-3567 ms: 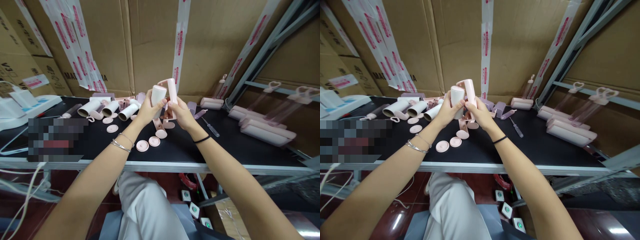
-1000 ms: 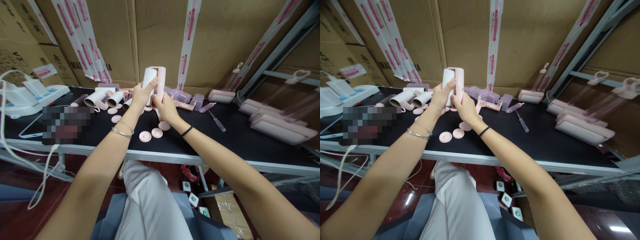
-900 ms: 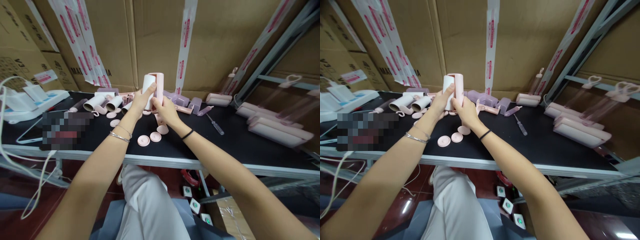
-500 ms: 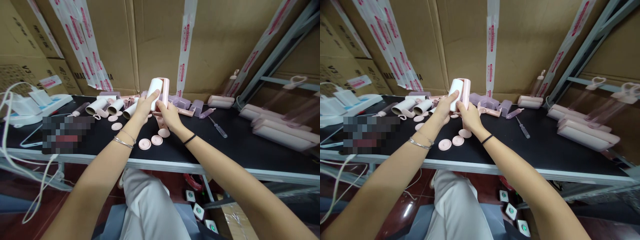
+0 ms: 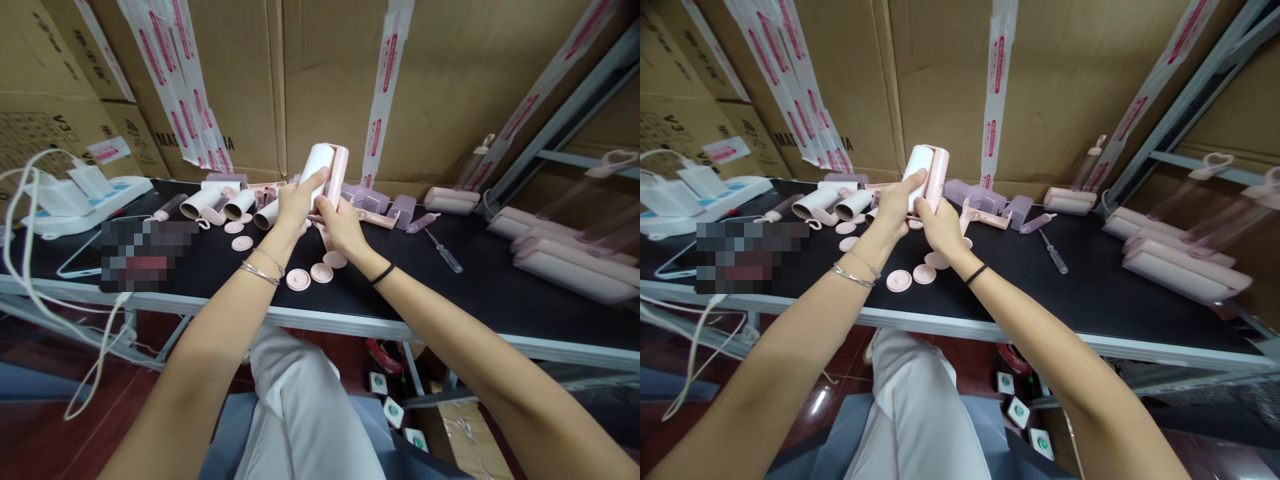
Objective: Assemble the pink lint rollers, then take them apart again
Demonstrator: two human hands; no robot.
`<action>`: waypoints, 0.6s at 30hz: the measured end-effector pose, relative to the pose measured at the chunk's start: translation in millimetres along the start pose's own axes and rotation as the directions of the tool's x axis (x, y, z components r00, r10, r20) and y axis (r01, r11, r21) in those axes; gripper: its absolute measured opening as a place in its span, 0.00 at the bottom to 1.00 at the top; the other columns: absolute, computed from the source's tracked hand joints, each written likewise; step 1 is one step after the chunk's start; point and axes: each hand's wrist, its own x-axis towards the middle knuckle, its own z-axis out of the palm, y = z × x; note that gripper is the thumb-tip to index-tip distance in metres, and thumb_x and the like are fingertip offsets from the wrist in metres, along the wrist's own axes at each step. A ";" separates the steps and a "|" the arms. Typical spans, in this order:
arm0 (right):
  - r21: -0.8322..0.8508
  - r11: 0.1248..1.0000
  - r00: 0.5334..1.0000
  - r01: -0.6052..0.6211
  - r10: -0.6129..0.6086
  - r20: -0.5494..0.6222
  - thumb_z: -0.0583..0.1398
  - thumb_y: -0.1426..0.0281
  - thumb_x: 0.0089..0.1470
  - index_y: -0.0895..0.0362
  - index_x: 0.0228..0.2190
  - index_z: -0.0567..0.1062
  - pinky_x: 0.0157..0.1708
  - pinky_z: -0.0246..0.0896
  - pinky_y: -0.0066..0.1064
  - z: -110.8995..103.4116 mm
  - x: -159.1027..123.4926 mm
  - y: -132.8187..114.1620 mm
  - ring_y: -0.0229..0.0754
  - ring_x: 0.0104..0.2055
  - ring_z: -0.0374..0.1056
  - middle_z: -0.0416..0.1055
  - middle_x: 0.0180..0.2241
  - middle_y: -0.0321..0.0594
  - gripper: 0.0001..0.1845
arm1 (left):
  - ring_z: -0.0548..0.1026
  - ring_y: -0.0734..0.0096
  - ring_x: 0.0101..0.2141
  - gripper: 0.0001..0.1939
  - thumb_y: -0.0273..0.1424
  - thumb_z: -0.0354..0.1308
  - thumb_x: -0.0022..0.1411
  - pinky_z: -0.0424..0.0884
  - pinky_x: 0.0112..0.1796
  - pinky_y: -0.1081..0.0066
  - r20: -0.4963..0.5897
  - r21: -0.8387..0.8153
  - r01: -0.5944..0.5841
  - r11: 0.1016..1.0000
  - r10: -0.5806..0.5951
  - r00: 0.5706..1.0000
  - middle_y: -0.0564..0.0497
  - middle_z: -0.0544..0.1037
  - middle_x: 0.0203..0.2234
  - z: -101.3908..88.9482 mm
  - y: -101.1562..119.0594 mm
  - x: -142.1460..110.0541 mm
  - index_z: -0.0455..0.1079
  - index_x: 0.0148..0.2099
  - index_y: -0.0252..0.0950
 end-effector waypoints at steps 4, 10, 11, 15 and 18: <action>-0.061 0.998 1.000 0.019 -0.019 0.008 0.54 0.51 0.56 0.56 0.29 0.69 0.41 0.63 0.35 0.5 -0.9 -2.4 0.41 0.35 0.67 0.70 0.30 0.37 0.20 | 0.70 0.74 0.24 0.15 0.38 0.67 0.52 0.70 0.29 0.70 0.029 0.021 -0.032 0.999 0.031 0.999 0.53 0.71 0.21 -1.9 -2.6 1.3 0.69 0.29 0.31; -0.222 0.963 0.987 0.152 -0.137 0.083 0.46 0.45 0.60 0.56 0.34 0.68 0.46 0.61 0.37 -13.4 -2.7 3.4 0.43 0.41 0.67 0.71 0.36 0.42 0.28 | 0.77 0.64 0.33 0.21 0.47 0.66 0.53 0.73 0.36 0.67 0.225 0.076 -0.023 0.997 0.006 0.974 0.51 0.74 0.24 -11.1 -13.9 8.0 0.71 0.38 0.33; -0.248 0.952 0.982 0.181 -0.160 0.101 0.44 0.44 0.60 0.56 0.35 0.68 0.47 0.61 0.38 -17.1 -2.6 4.3 0.44 0.41 0.67 0.71 0.36 0.43 0.30 | 0.78 0.63 0.33 0.22 0.47 0.66 0.54 0.73 0.36 0.67 0.251 0.083 -0.009 0.996 -0.012 0.968 0.50 0.74 0.25 -11.9 -15.1 9.0 0.71 0.39 0.33; -0.292 0.928 0.972 0.233 -0.209 0.110 0.39 0.40 0.59 0.56 0.37 0.69 0.47 0.61 0.40 -26.9 -3.0 3.6 0.46 0.42 0.66 0.70 0.38 0.46 0.36 | 0.78 0.64 0.31 0.22 0.49 0.63 0.56 0.73 0.33 0.69 0.329 0.096 0.002 0.995 -0.034 0.944 0.50 0.75 0.24 -11.4 -15.2 8.4 0.71 0.40 0.34; -0.226 0.949 0.975 0.219 -0.207 0.079 0.42 0.38 0.57 0.56 0.38 0.69 0.48 0.60 0.38 -26.5 -5.0 1.5 0.46 0.43 0.66 0.70 0.39 0.45 0.36 | 0.78 0.65 0.30 0.22 0.50 0.62 0.56 0.72 0.31 0.70 0.319 0.085 0.019 0.996 -0.045 0.947 0.50 0.75 0.24 -8.6 -14.3 4.2 0.70 0.40 0.35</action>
